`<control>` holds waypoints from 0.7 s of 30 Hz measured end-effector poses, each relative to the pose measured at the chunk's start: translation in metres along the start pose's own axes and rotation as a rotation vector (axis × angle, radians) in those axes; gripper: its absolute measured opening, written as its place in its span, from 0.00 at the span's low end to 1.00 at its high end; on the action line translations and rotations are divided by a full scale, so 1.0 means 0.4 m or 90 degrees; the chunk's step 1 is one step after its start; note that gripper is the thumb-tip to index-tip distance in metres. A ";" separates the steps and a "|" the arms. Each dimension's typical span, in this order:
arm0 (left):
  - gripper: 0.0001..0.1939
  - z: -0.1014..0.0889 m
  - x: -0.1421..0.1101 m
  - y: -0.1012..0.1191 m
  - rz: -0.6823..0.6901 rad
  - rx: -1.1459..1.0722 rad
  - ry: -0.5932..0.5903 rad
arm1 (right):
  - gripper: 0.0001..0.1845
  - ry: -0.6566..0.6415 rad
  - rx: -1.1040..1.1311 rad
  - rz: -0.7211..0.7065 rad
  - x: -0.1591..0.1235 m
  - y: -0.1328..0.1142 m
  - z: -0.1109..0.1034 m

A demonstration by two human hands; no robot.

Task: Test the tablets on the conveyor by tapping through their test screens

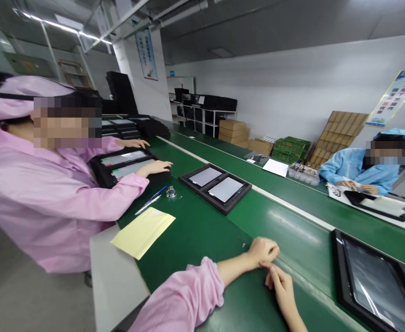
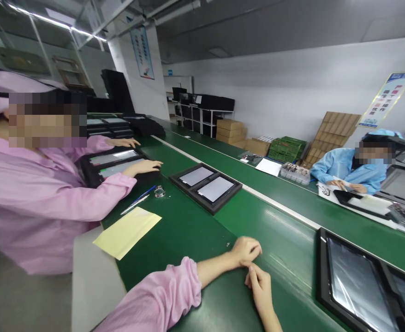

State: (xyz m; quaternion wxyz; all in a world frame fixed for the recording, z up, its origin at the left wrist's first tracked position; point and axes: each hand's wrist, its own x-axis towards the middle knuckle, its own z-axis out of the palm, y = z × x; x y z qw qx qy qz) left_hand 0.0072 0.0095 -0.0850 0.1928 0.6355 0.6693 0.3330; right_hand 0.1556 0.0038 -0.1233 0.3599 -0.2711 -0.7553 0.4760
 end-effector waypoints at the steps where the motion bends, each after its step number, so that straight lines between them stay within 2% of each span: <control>1: 0.10 -0.042 0.017 -0.018 -0.034 0.051 0.033 | 0.35 -0.008 -0.024 0.001 0.004 -0.005 -0.004; 5: 0.20 -0.200 0.055 -0.105 -0.250 0.244 0.173 | 0.36 0.035 -0.085 0.016 0.012 -0.009 -0.011; 8: 0.22 -0.260 0.057 -0.150 -0.351 0.327 0.197 | 0.37 0.040 -0.087 0.045 0.011 -0.008 -0.007; 11: 0.19 -0.270 0.061 -0.170 -0.352 0.359 0.170 | 0.38 0.029 -0.091 0.062 0.011 -0.012 -0.004; 16: 0.16 -0.259 0.068 -0.181 -0.312 0.360 0.150 | 0.37 0.018 -0.087 0.074 0.019 -0.010 -0.001; 21: 0.13 -0.238 0.052 -0.158 -0.223 0.334 0.182 | 0.36 0.106 -0.065 0.088 0.037 0.008 0.000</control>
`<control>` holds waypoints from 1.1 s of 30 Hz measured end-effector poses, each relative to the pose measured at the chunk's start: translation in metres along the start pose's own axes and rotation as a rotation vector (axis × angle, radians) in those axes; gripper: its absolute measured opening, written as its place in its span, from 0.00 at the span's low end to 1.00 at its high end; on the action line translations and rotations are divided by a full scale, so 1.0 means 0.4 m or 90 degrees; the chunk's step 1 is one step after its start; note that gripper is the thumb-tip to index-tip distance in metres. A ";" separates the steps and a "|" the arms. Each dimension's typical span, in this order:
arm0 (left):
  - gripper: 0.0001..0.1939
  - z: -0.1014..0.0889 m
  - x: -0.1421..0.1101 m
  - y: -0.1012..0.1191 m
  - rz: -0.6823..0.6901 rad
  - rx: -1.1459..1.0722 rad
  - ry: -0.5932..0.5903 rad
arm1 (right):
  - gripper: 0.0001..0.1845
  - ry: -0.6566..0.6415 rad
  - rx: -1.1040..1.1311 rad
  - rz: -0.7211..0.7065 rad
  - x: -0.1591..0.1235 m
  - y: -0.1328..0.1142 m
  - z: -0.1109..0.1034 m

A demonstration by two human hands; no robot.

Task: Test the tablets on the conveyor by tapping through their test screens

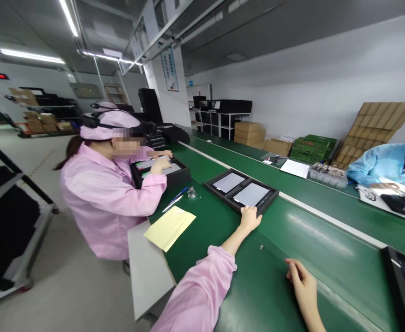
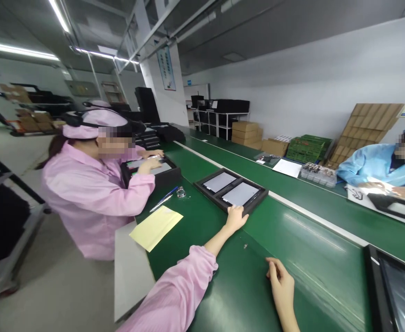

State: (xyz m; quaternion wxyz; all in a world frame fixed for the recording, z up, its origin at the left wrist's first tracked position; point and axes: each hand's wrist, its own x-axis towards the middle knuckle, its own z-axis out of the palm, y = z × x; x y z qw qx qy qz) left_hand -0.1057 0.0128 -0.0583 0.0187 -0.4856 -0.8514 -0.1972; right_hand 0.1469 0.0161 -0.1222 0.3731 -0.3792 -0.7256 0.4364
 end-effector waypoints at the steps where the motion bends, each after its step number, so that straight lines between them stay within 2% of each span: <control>1: 0.13 0.000 -0.012 0.011 0.011 -0.007 0.012 | 0.35 0.026 0.006 0.002 0.003 0.003 0.001; 5: 0.11 0.002 -0.097 0.073 0.072 -0.030 0.039 | 0.34 0.160 0.038 -0.009 0.011 0.002 0.002; 9: 0.09 0.019 -0.256 0.116 0.193 -0.059 0.029 | 0.32 0.250 -0.009 -0.037 0.001 -0.009 0.008; 13: 0.09 0.038 -0.400 0.100 0.399 -0.124 0.124 | 0.33 0.269 -0.171 0.007 -0.037 -0.007 0.029; 17: 0.11 0.018 -0.473 0.102 0.518 -0.148 0.116 | 0.39 0.241 -0.308 0.088 -0.100 -0.008 0.031; 20: 0.10 -0.018 -0.516 0.123 0.612 -0.186 0.040 | 0.42 0.214 -0.322 0.098 -0.166 -0.016 -0.013; 22: 0.10 -0.043 -0.541 0.122 0.705 -0.220 -0.013 | 0.43 0.205 -0.290 0.053 -0.218 -0.015 -0.067; 24: 0.12 -0.067 -0.555 0.098 0.740 -0.241 -0.029 | 0.41 0.195 -0.249 -0.021 -0.273 -0.002 -0.140; 25: 0.12 -0.079 -0.557 0.075 0.707 -0.236 -0.022 | 0.40 0.184 -0.240 -0.045 -0.301 0.008 -0.181; 26: 0.13 -0.091 -0.555 0.047 0.636 -0.217 -0.007 | 0.38 0.165 -0.235 -0.059 -0.327 0.020 -0.223; 30: 0.20 -0.120 -0.526 -0.080 0.208 -0.075 0.083 | 0.32 0.084 -0.215 -0.063 -0.400 0.050 -0.366; 31: 0.23 -0.122 -0.521 -0.104 0.133 -0.054 0.085 | 0.32 0.067 -0.211 -0.057 -0.408 0.051 -0.389; 33: 0.28 -0.122 -0.524 -0.130 0.045 -0.044 0.046 | 0.32 0.041 -0.206 -0.040 -0.414 0.048 -0.416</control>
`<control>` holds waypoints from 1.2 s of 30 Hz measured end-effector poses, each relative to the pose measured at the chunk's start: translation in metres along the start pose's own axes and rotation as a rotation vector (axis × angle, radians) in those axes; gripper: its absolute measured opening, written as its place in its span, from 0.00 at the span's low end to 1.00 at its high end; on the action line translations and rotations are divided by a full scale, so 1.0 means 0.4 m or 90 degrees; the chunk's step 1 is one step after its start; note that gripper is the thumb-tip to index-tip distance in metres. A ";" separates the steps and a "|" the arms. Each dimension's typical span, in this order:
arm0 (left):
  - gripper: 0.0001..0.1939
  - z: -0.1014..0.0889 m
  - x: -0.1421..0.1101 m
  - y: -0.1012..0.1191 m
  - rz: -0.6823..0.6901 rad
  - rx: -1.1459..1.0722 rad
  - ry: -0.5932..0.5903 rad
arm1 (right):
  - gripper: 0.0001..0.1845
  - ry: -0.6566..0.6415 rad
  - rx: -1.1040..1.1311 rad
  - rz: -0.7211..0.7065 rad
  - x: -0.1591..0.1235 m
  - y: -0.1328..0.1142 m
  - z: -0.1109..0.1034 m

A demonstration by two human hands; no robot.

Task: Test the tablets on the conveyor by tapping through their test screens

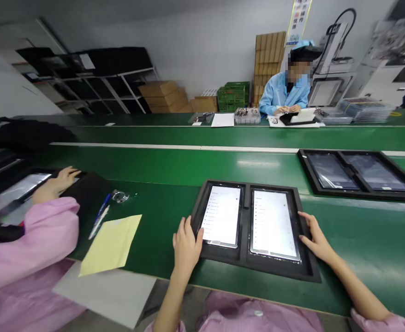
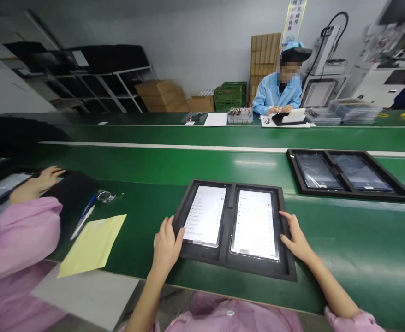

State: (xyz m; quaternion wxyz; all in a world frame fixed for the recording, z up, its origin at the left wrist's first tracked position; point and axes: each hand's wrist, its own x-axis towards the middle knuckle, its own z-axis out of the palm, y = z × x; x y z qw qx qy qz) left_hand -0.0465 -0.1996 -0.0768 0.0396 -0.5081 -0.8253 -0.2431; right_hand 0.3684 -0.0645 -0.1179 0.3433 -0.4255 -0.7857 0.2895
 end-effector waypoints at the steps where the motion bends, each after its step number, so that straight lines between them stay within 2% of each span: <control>1: 0.30 -0.001 -0.008 -0.004 -0.027 -0.003 -0.031 | 0.32 -0.008 0.001 0.004 0.000 0.000 -0.008; 3: 0.32 -0.008 -0.033 -0.002 -0.066 -0.017 -0.086 | 0.33 -0.007 0.002 0.003 -0.003 -0.002 -0.018; 6: 0.33 -0.028 -0.078 -0.005 -0.082 -0.059 -0.119 | 0.35 -0.025 -0.030 -0.001 -0.017 -0.008 -0.038; 8: 0.32 -0.040 -0.099 -0.019 -0.076 -0.108 -0.127 | 0.34 -0.038 -0.107 0.025 -0.023 -0.026 -0.056; 11: 0.30 -0.045 -0.101 -0.034 -0.104 -0.153 -0.125 | 0.30 -0.001 -0.271 0.058 -0.006 -0.091 -0.062; 13: 0.29 -0.039 -0.087 -0.022 -0.119 -0.123 -0.110 | 0.27 -0.012 -0.342 -0.005 0.026 -0.151 -0.037; 17: 0.27 -0.016 -0.053 0.036 -0.085 0.016 -0.051 | 0.23 -0.183 -0.343 -0.195 0.090 -0.244 0.060; 19: 0.27 -0.005 -0.045 0.058 -0.067 0.073 -0.045 | 0.23 -0.242 -0.345 -0.220 0.102 -0.260 0.099; 22: 0.28 0.002 -0.044 0.067 -0.049 0.112 -0.086 | 0.22 -0.264 -0.368 -0.209 0.098 -0.257 0.116; 26: 0.28 -0.001 -0.045 0.060 -0.032 0.095 -0.150 | 0.15 -0.213 -0.381 -0.172 0.090 -0.250 0.074; 29: 0.28 -0.005 -0.042 0.052 -0.032 0.061 -0.149 | 0.24 -0.099 -0.398 -0.134 0.087 -0.241 0.027; 32: 0.29 -0.014 -0.043 0.029 -0.023 -0.033 -0.171 | 0.33 0.026 -0.319 -0.101 0.072 -0.225 0.001; 34: 0.33 -0.023 -0.046 0.002 -0.015 -0.136 -0.205 | 0.36 0.054 -0.252 -0.107 0.060 -0.219 0.002; 36: 0.36 -0.029 -0.045 -0.028 -0.011 -0.269 -0.219 | 0.35 0.025 -0.229 -0.146 0.052 -0.221 0.013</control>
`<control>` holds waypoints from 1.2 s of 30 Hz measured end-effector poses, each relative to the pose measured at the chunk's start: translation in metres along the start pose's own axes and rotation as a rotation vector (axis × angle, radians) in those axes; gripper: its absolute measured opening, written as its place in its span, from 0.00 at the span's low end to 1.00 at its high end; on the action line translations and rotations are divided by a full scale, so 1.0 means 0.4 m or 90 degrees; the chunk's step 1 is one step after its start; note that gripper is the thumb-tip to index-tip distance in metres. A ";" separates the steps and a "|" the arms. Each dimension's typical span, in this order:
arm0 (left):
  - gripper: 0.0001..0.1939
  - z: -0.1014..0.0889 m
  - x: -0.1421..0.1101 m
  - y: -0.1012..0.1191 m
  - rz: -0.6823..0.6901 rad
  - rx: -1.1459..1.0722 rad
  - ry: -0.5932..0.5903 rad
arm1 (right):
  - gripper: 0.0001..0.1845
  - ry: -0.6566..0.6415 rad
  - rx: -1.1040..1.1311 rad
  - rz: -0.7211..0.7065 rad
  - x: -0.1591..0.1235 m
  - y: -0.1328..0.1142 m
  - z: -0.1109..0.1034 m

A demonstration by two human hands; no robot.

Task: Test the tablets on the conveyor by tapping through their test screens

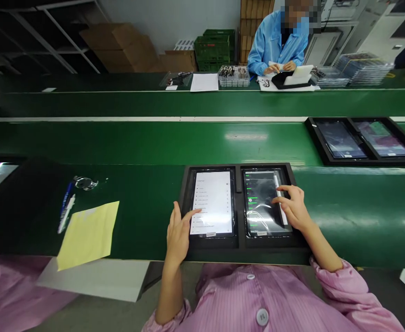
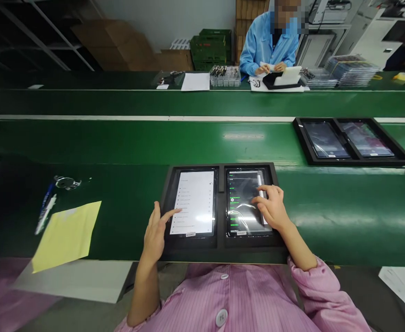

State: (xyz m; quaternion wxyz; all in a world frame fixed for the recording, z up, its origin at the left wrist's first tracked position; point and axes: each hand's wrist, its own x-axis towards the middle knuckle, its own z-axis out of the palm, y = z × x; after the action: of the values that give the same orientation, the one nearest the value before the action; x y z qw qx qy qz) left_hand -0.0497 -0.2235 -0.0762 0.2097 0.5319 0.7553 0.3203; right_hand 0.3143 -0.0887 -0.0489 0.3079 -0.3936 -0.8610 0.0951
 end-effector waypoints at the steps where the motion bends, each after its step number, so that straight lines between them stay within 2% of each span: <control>1: 0.37 -0.007 0.002 -0.013 0.006 -0.068 0.006 | 0.34 -0.018 0.001 -0.034 -0.001 -0.006 0.006; 4: 0.36 -0.019 0.026 -0.048 -0.050 -0.217 0.053 | 0.30 -0.069 -0.028 -0.125 0.002 -0.026 0.019; 6: 0.34 -0.018 0.053 -0.059 -0.116 -0.232 0.051 | 0.26 -0.109 -0.061 -0.156 0.004 -0.035 0.023; 10: 0.38 -0.008 0.099 -0.030 -0.141 -0.084 0.028 | 0.24 -0.127 -0.092 -0.145 0.001 -0.040 0.024; 13: 0.39 0.000 0.108 0.014 -0.157 0.081 0.039 | 0.25 -0.120 -0.087 -0.129 -0.002 -0.035 0.024; 15: 0.38 0.003 0.104 0.031 -0.166 0.135 0.034 | 0.25 -0.131 -0.077 -0.122 -0.001 -0.034 0.026; 20: 0.39 0.015 0.094 0.020 -0.110 0.200 0.067 | 0.23 -0.156 -0.085 -0.097 0.003 -0.041 0.029; 23: 0.40 0.025 0.095 0.010 -0.059 0.266 0.076 | 0.23 -0.039 -0.100 -0.021 -0.004 -0.021 0.018; 25: 0.39 0.028 0.097 0.011 -0.032 0.293 0.080 | 0.25 0.067 -0.086 0.100 -0.014 0.013 0.012; 27: 0.37 0.026 0.098 0.014 -0.016 0.293 0.080 | 0.28 0.115 -0.046 0.223 -0.028 0.054 0.014; 29: 0.36 0.021 0.096 0.016 -0.012 0.276 0.078 | 0.33 0.107 0.031 0.277 -0.044 0.090 0.024; 32: 0.36 0.012 0.082 0.014 0.007 0.231 0.080 | 0.36 0.097 0.117 0.283 -0.070 0.118 0.036; 36: 0.34 0.011 0.045 0.007 0.038 0.173 0.085 | 0.35 0.063 0.066 0.276 -0.090 0.108 0.014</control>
State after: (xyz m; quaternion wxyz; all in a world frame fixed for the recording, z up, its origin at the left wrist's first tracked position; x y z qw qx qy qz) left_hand -0.0512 -0.2047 -0.0770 0.0759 0.5549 0.7879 0.2560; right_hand 0.3557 -0.0857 -0.0875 0.3418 -0.5573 -0.7341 0.1837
